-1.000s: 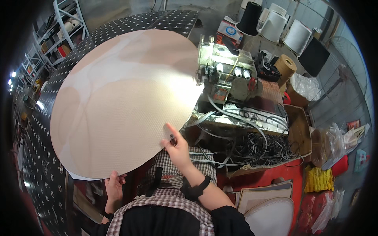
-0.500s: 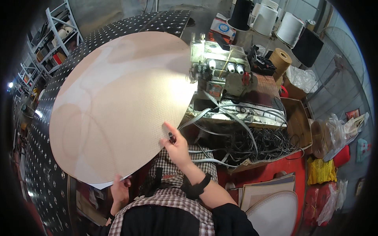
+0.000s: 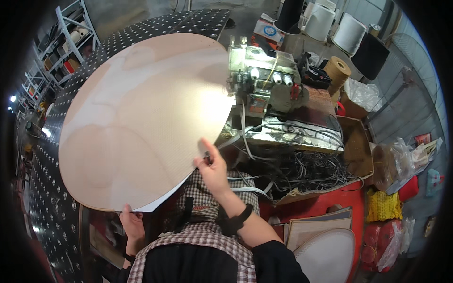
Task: The person picks up a round mat and feeds its edge through a sewing machine before placing it on a stack. They then retrieve a rectangular mat, sew along its edge, and set it aside.
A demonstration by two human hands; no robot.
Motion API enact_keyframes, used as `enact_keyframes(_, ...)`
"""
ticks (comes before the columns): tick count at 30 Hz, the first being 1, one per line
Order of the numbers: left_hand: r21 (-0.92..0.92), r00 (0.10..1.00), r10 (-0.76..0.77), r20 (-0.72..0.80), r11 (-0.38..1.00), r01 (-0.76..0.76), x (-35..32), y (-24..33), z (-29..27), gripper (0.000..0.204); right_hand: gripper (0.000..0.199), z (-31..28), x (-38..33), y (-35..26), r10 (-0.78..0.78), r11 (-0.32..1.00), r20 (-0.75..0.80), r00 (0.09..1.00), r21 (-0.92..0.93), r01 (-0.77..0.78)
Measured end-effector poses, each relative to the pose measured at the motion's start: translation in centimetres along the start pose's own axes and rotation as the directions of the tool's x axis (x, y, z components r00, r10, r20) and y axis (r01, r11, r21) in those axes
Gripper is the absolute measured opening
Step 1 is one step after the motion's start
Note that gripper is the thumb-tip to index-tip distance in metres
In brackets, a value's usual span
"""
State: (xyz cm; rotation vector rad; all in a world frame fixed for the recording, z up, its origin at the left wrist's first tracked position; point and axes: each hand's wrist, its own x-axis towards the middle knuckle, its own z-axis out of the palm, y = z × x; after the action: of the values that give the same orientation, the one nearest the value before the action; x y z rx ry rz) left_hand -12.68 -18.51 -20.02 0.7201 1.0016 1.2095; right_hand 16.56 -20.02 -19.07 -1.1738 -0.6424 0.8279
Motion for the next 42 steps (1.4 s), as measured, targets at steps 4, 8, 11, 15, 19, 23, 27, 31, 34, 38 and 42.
enact_keyframes(4, 0.104, 0.998, -0.017, 0.063, 0.995, 0.010, 0.1, -0.9, -0.3, 0.011, 0.059, 0.7, -0.6, 0.4, -0.108, 0.993, 0.047, 0.993, -0.033, 0.110)
enact_keyframes(8, 0.191, 0.956, -0.102, 0.275, 0.980, 0.050, 0.7, -2.4, -1.4, 0.022, 0.057, 0.8, -1.3, 0.8, -0.066, 0.990, 0.135, 0.989, -0.118, 0.082)
enact_keyframes(11, -0.088, 0.993, 0.094, 0.074, 0.992, -0.087, 2.5, 0.5, -3.5, 0.038, 0.055, -0.5, 0.5, 0.3, -0.056, 0.998, 0.070, 0.996, 0.016, 0.055)
enact_keyframes(15, -0.027, 0.973, 0.197, -0.122, 0.979, -0.201, 4.3, 5.9, -5.8, 0.055, 0.056, -1.3, 1.1, -0.6, -0.011, 0.995, -0.026, 1.000, 0.104, 0.014)
enact_keyframes(19, 0.056, 0.965, 0.250, -0.082, 0.968, -0.246, 3.5, 3.4, -4.2, 0.055, 0.056, -0.4, -0.6, 0.0, -0.198, 0.916, 0.098, 0.975, -0.337, 0.220)
enact_keyframes(23, 0.002, 0.982, 0.169, -0.085, 0.986, -0.169, 3.0, 2.3, -4.8, 0.048, 0.042, -1.0, 0.5, 0.5, -0.061, 0.998, -0.029, 0.998, -0.008, 0.061)
enact_keyframes(27, 0.065, 0.951, 0.237, -0.198, 0.971, -0.229, 4.1, 4.8, -7.6, 0.023, 0.038, -2.5, 1.8, -0.8, -0.041, 0.999, -0.154, 0.987, 0.000, 0.041)
enact_keyframes(31, 0.117, 0.958, 0.214, -0.192, 0.974, -0.194, 4.0, 3.5, -7.3, 0.017, 0.027, -2.0, -1.9, -1.9, -0.217, 0.958, -0.119, 0.969, -0.215, 0.188)
enact_keyframes(34, 0.083, 0.958, 0.233, -0.166, 0.972, -0.222, 3.3, 1.9, -5.1, 0.018, 0.031, 0.1, -4.1, -1.2, -0.033, 0.980, 0.168, 0.985, -0.188, 0.065)
enact_keyframes(38, 0.119, 0.973, 0.208, -0.103, 0.973, -0.196, 1.6, 0.5, -2.5, 0.018, 0.043, 2.6, -2.8, 0.6, -0.041, 0.930, 0.275, 0.960, -0.341, 0.138)
enact_keyframes(42, 0.217, 0.991, -0.013, 0.136, 0.976, -0.017, 0.5, 0.5, -2.0, 0.018, 0.039, 2.4, -0.8, 1.3, 0.036, 0.994, 0.117, 0.992, -0.105, -0.024)
